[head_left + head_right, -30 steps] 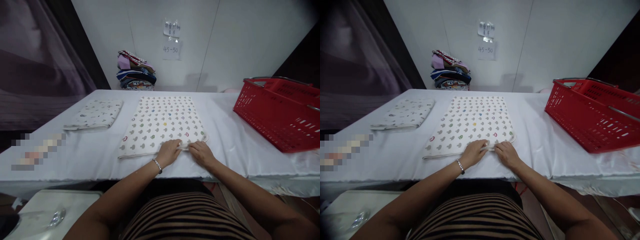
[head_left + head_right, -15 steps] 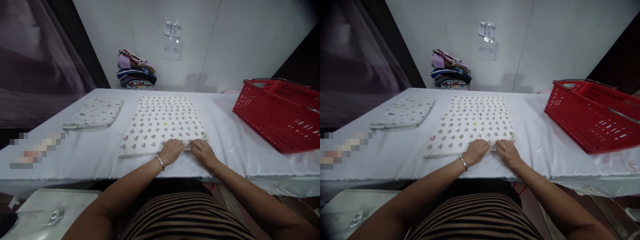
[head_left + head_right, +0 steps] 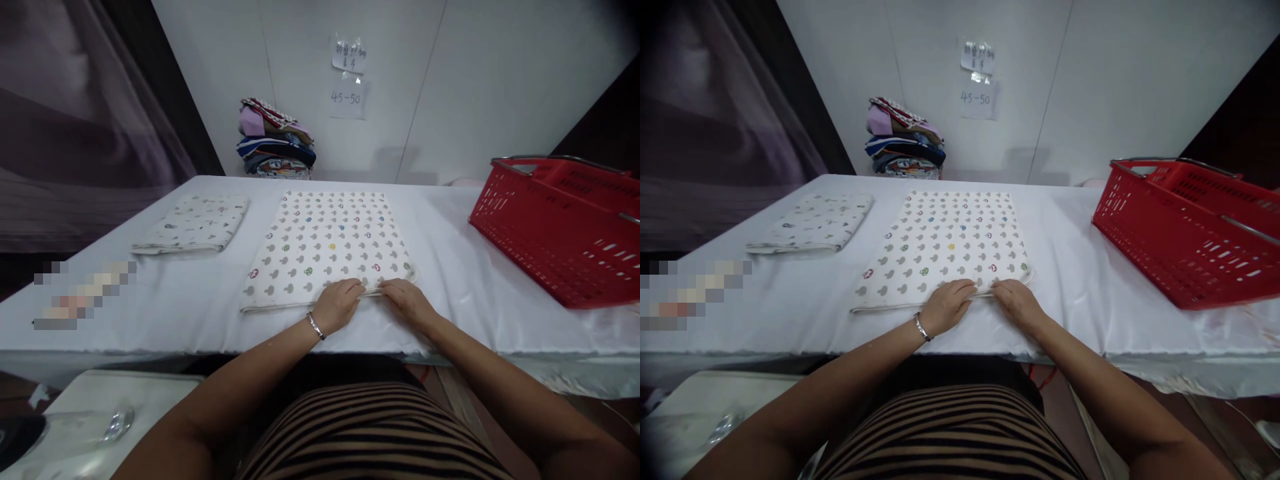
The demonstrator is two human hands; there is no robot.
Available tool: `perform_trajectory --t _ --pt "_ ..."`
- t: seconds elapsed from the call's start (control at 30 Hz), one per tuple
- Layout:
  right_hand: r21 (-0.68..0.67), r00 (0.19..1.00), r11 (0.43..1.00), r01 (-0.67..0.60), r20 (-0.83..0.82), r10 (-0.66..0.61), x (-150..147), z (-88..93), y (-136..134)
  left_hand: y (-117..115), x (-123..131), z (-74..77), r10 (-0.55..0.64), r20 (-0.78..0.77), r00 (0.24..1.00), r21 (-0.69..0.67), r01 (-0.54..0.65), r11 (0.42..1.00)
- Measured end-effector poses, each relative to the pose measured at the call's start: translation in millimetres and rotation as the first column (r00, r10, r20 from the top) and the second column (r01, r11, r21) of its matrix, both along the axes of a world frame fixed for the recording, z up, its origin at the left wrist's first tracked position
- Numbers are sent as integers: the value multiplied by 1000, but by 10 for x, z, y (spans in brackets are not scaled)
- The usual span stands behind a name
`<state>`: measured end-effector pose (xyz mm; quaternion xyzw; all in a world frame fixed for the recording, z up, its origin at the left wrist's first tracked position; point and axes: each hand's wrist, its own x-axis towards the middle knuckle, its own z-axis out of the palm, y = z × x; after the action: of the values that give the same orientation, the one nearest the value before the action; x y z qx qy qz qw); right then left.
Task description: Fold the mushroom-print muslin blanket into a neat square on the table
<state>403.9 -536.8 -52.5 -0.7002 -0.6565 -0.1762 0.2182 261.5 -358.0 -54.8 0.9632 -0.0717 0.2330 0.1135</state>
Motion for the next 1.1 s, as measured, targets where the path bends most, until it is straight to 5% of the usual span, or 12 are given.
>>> perform_trajectory --t 0.3,0.47,0.9,1.1 --pt "-24 997 1000 -2 -73 1 -4 85 38 50 -54 -12 63 61 996 221 -75 973" --pt "-4 998 1000 -26 -62 26 -7 128 22 58 -2 -28 108 87 990 254 -127 959" --pt "-143 996 990 8 86 5 0 23 47 135 -54 19 -26 98 995 332 -8 943" --pt "-67 993 997 23 114 -15 23 51 62 163 -15 38 18 53 998 301 -33 953"
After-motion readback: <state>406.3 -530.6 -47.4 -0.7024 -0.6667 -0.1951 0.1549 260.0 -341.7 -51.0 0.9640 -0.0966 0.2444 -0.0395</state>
